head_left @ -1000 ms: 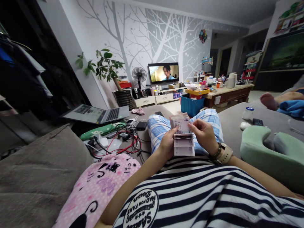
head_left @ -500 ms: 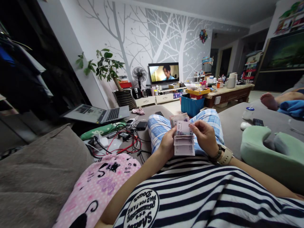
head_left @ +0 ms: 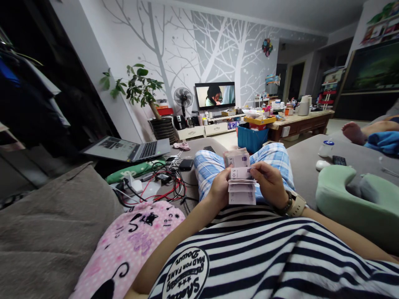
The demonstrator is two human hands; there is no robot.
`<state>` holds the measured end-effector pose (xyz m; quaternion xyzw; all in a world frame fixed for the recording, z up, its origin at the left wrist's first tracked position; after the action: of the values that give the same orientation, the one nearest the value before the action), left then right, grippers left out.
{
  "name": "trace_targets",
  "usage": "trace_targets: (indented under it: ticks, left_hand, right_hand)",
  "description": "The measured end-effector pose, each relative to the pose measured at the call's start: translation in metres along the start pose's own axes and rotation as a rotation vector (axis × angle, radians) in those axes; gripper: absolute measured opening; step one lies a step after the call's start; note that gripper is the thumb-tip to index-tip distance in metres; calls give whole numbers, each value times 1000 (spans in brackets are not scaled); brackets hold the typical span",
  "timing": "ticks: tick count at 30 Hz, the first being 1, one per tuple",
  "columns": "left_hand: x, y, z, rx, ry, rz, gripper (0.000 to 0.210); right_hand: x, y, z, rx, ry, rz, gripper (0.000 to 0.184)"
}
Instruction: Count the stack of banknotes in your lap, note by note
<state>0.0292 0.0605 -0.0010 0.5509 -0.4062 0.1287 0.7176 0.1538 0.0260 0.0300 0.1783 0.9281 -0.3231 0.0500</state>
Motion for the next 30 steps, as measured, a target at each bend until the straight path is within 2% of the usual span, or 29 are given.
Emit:
trace_targets:
  ticks: [10,19,30]
  left_hand:
    - [0,2,1,15,14,-1,42]
    - [3,3,5,5,56,53,39]
    - [4,4,5,14,23,25,41]
  right_hand:
    - [-1,1,2,-27,-5,-18,19]
    - [-2,1,1,-20,11,-25,18]
    - [-2,1,1,-11,3,10,21]
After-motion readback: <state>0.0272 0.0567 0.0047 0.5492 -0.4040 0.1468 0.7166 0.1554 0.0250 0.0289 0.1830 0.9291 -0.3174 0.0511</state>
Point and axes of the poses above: each hand's wrist, its own z-axis away from the middle knuckle, its own x-axis out of the palm, y = z × x, the point moved 7 cm from there along -z, towards the middle knuckle, and after that the axes turned 5 degrees about z, right-handed, at the moved point
